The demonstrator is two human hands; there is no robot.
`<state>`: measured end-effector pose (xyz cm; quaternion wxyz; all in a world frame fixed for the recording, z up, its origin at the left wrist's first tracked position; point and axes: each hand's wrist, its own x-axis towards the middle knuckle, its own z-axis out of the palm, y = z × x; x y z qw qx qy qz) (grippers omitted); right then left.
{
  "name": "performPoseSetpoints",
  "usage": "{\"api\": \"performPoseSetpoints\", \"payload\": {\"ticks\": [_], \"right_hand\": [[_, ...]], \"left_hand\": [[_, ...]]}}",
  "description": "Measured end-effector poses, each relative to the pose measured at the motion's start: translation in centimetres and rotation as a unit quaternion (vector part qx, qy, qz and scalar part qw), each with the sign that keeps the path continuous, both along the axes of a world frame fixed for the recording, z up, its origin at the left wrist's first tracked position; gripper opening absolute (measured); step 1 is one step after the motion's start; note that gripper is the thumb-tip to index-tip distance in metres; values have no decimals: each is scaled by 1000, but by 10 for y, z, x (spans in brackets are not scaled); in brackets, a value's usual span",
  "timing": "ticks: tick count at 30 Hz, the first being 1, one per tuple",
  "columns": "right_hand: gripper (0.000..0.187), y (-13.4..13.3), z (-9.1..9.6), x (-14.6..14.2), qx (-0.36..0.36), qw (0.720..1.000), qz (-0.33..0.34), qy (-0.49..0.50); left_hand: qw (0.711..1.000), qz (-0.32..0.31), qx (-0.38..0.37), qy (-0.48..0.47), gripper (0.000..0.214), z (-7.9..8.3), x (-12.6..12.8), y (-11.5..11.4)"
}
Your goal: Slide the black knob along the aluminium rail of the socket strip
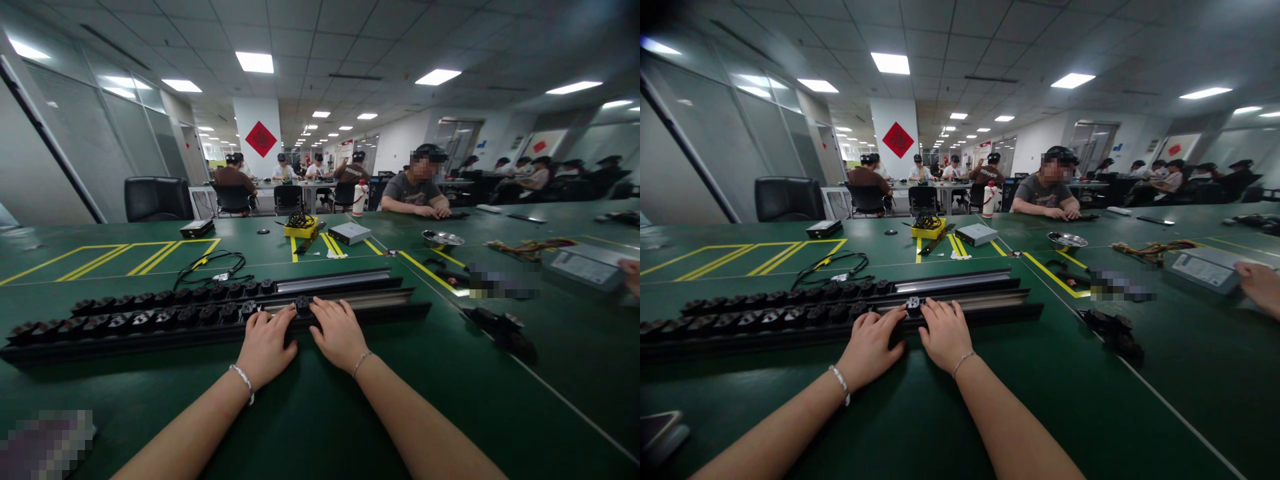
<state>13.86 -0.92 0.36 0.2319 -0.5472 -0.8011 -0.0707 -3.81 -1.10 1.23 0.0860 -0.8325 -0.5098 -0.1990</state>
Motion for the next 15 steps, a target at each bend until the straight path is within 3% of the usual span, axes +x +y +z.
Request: {"api": "performPoseSetpoints", "payload": {"ticks": [7, 15], "right_hand": [[55, -4, 3, -8, -1, 1000, -9, 0], [56, -7, 3, -16, -12, 999, -7, -29]], "left_hand": [[1000, 1, 0, -4, 50, 0, 2, 0], [1000, 2, 0, -2, 52, 0, 2, -1]]}}
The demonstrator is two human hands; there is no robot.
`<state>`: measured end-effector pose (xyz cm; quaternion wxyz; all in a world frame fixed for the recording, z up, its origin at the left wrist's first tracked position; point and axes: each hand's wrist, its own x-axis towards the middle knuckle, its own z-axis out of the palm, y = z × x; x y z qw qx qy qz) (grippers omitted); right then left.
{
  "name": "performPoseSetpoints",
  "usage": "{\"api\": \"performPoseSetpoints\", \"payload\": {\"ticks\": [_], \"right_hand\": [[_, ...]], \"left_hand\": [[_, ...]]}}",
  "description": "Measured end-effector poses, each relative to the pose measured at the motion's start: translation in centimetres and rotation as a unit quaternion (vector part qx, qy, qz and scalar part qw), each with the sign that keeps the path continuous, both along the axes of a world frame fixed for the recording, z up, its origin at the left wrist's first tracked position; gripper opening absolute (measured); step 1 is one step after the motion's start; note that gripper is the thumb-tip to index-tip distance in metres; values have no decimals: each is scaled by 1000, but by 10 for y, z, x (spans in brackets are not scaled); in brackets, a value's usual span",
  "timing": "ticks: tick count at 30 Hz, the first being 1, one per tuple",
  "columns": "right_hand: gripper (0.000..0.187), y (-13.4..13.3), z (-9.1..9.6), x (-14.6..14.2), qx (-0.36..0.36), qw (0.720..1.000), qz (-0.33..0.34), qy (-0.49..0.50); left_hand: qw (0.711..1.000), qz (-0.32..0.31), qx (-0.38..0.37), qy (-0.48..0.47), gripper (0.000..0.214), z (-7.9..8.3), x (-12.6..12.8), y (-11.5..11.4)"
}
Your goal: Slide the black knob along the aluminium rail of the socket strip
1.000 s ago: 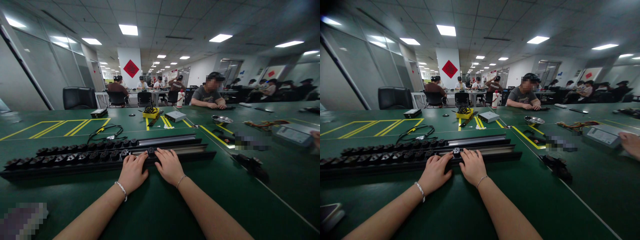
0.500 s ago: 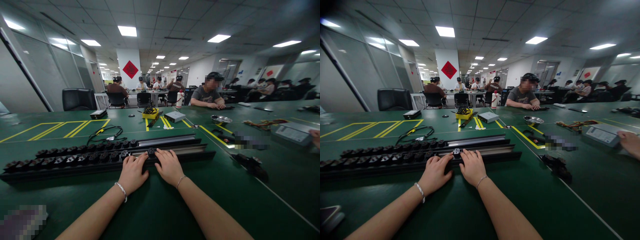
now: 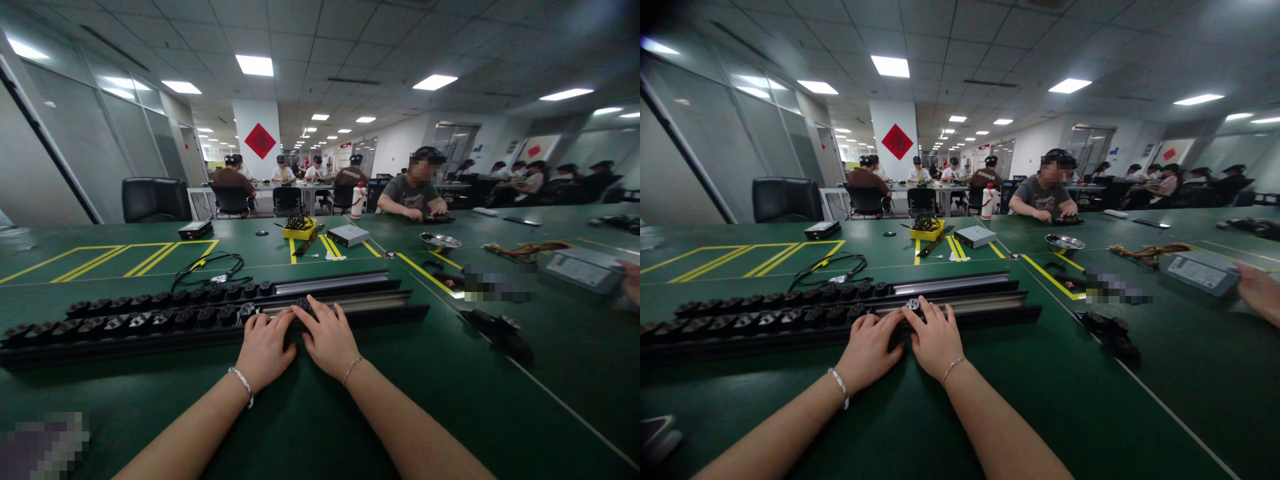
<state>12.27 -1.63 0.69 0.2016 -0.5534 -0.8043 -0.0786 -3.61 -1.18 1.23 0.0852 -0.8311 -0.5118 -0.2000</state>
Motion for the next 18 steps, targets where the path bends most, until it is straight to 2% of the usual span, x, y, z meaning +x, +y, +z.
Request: {"api": "performPoseSetpoints", "payload": {"ticks": [9, 18], "right_hand": [[57, 0, -3, 1, 0, 1000, -3, -11], [48, 1, -4, 0, -2, 1000, -7, 9]], "left_hand": [[1000, -13, 13, 0, 55, -4, -1, 0], [998, -21, 54, 6, 36, -11, -5, 3]]}}
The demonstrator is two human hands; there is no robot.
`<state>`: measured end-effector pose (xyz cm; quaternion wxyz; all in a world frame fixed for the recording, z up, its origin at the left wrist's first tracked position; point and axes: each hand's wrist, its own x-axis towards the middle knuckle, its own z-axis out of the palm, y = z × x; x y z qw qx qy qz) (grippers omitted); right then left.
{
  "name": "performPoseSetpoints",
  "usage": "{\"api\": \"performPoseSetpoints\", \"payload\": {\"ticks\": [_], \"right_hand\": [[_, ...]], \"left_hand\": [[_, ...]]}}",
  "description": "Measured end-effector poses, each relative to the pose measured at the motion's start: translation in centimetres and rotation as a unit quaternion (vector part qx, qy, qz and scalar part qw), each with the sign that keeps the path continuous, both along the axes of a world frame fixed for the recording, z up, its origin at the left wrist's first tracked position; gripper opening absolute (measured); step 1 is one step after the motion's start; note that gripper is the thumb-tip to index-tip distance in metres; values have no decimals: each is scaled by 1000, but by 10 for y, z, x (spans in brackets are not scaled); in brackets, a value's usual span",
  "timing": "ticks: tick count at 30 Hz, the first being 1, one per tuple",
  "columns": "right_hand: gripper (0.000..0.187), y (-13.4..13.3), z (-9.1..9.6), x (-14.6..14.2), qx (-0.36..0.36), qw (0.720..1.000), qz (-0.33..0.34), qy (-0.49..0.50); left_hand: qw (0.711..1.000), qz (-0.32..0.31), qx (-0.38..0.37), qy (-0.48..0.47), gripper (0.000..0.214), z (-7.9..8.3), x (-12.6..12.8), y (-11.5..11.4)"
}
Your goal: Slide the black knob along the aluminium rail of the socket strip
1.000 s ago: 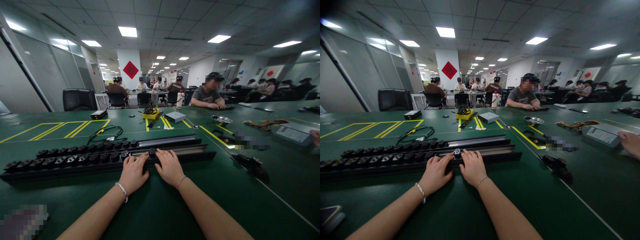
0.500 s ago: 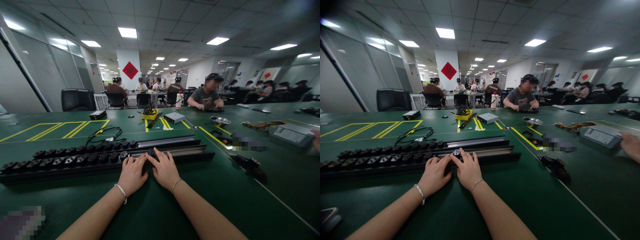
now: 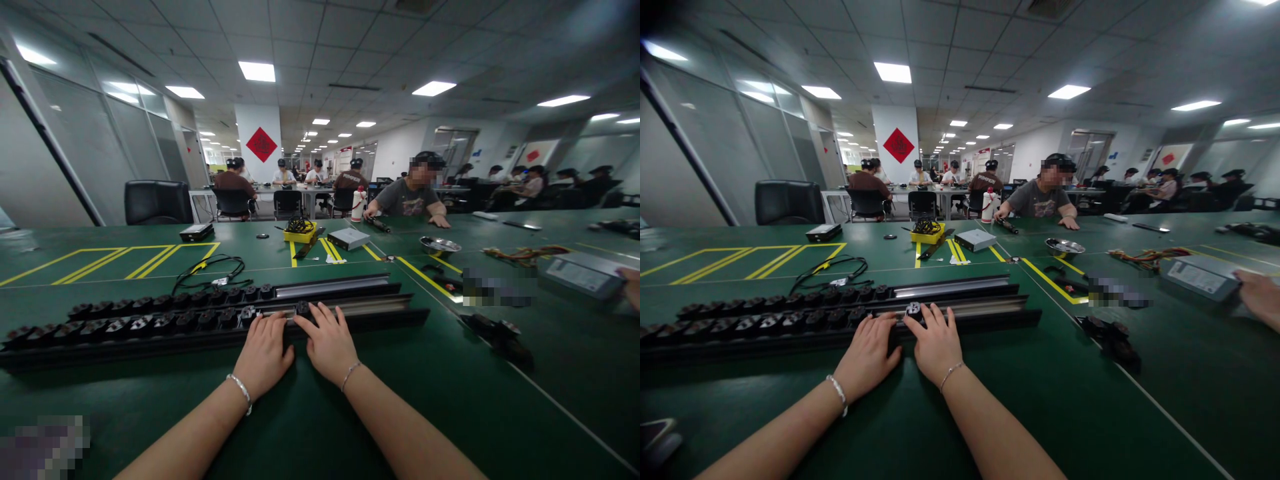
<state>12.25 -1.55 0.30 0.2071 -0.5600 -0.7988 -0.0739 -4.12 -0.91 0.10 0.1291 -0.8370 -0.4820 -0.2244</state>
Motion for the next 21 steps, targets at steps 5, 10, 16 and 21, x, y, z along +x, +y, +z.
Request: {"api": "performPoseSetpoints", "payload": {"ticks": [5, 10, 16, 21], "right_hand": [[46, -1, 1, 0, -3, 1000, -1, -3], [46, -1, 2, 0, -7, 1000, 3, 4], [47, 0, 1, 2, -21, 1000, 9, 4], [46, -1, 4, 3, -19, 1000, 14, 10]], "left_hand": [[1000, 5, 10, 1, 31, 3, 2, 0], [1000, -6, 22, -8, 29, 2, 1, 2], [999, -19, 41, -27, 27, -3, -1, 5], [999, -2, 37, -28, 21, 0, -1, 3]]}}
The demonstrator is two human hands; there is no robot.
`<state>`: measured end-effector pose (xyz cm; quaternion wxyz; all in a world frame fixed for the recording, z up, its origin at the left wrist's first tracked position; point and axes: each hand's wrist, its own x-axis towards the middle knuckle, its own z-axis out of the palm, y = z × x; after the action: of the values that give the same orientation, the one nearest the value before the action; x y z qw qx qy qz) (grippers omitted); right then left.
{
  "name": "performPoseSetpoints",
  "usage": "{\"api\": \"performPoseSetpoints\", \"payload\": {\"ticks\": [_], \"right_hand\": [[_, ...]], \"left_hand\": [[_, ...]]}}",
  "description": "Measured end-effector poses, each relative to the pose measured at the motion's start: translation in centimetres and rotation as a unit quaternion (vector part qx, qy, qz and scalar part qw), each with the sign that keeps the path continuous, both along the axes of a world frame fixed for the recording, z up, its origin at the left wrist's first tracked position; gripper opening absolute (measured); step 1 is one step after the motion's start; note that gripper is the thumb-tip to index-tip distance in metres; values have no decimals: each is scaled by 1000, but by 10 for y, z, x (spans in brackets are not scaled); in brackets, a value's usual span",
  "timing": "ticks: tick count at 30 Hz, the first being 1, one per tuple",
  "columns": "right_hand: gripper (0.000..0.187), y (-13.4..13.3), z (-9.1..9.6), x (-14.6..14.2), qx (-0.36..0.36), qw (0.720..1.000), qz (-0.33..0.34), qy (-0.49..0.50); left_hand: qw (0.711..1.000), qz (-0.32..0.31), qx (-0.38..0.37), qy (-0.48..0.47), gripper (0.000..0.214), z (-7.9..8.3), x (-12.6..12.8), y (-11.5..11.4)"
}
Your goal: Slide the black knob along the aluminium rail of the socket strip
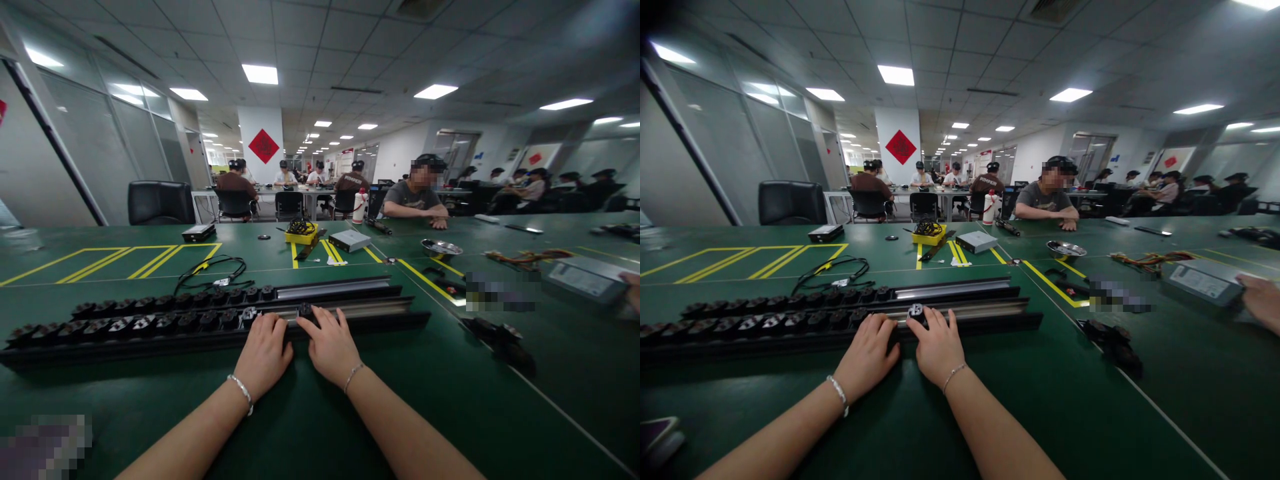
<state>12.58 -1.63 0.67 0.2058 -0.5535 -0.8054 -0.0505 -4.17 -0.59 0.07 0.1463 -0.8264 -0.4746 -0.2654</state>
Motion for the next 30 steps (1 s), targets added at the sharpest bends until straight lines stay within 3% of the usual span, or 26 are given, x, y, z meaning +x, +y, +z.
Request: {"api": "performPoseSetpoints", "payload": {"ticks": [30], "right_hand": [[45, 0, -2, 2, 6, 1000, -1, 9]], "left_hand": [[1000, -7, -12, -20, 27, 1, -1, 0]]}}
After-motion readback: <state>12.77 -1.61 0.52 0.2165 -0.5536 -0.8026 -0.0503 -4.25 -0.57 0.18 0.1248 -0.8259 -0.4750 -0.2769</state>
